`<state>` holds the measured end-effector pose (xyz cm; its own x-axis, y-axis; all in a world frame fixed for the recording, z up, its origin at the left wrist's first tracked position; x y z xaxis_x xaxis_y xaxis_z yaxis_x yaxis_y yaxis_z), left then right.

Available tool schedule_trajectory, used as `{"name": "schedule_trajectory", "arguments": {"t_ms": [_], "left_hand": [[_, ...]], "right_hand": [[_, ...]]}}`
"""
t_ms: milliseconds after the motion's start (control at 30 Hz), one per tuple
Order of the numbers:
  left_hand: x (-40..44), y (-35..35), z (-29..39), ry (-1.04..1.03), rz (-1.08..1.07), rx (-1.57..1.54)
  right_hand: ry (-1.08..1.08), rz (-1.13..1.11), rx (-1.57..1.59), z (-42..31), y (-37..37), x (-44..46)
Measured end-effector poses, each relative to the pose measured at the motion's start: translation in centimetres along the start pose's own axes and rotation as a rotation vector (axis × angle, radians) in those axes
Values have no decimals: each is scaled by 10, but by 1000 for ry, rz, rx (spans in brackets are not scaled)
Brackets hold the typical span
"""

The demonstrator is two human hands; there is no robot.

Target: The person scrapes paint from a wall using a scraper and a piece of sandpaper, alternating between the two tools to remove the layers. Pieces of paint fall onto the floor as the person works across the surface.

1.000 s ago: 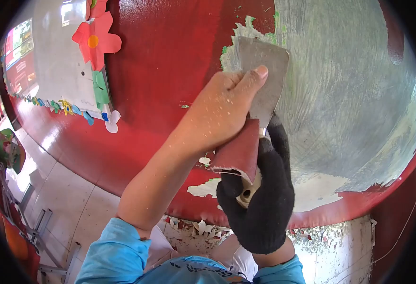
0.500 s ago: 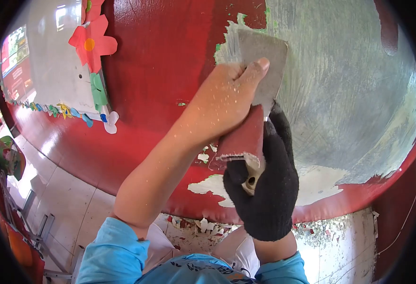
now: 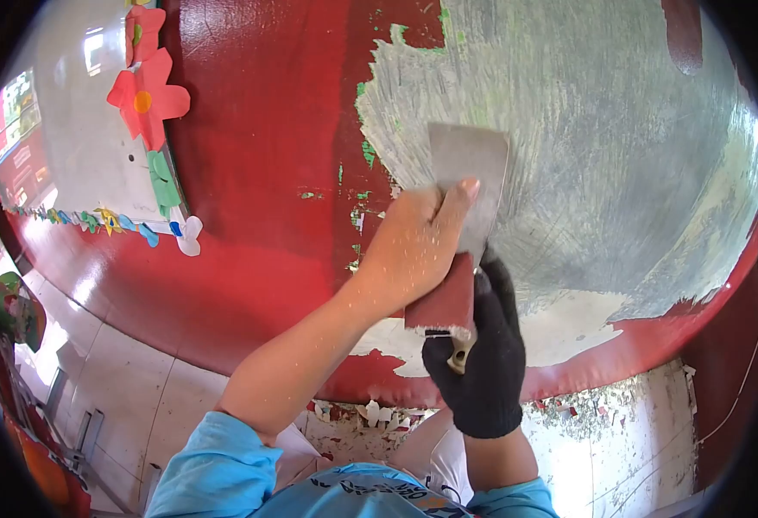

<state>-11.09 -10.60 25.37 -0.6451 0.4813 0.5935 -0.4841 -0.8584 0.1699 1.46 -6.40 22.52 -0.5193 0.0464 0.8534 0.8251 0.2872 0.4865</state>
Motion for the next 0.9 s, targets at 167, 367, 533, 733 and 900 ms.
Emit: {"name": "schedule_trajectory", "arguments": {"t_ms": [167,367,533,733,900], "left_hand": [[18,3,18,-6,-11,-63],[-6,-3,3,18,5,-7],[22,1,20,-3,99,-216],[25,2,17,-25,165,-289],[33,2,22,-62,234,-432]], "right_hand": [[-52,6,28,-1,5,13],[-29,-29,40,4,-1,-9],[25,33,50,-2,19,23],[178,-10,-37,2,29,37],[259,-31,-70,-5,40,51]]}}
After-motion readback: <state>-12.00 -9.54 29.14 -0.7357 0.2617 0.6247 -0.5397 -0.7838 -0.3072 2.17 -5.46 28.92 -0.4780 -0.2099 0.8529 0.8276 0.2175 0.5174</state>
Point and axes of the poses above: each hand's wrist, its own x-axis towards the middle knuckle, its own y-axis out of the back of the hand, z = x × y, the point moved 6 cm from there along x, towards the middle knuckle, and after that the axes turned 3 degrees about -x, right-handed, at the moved point
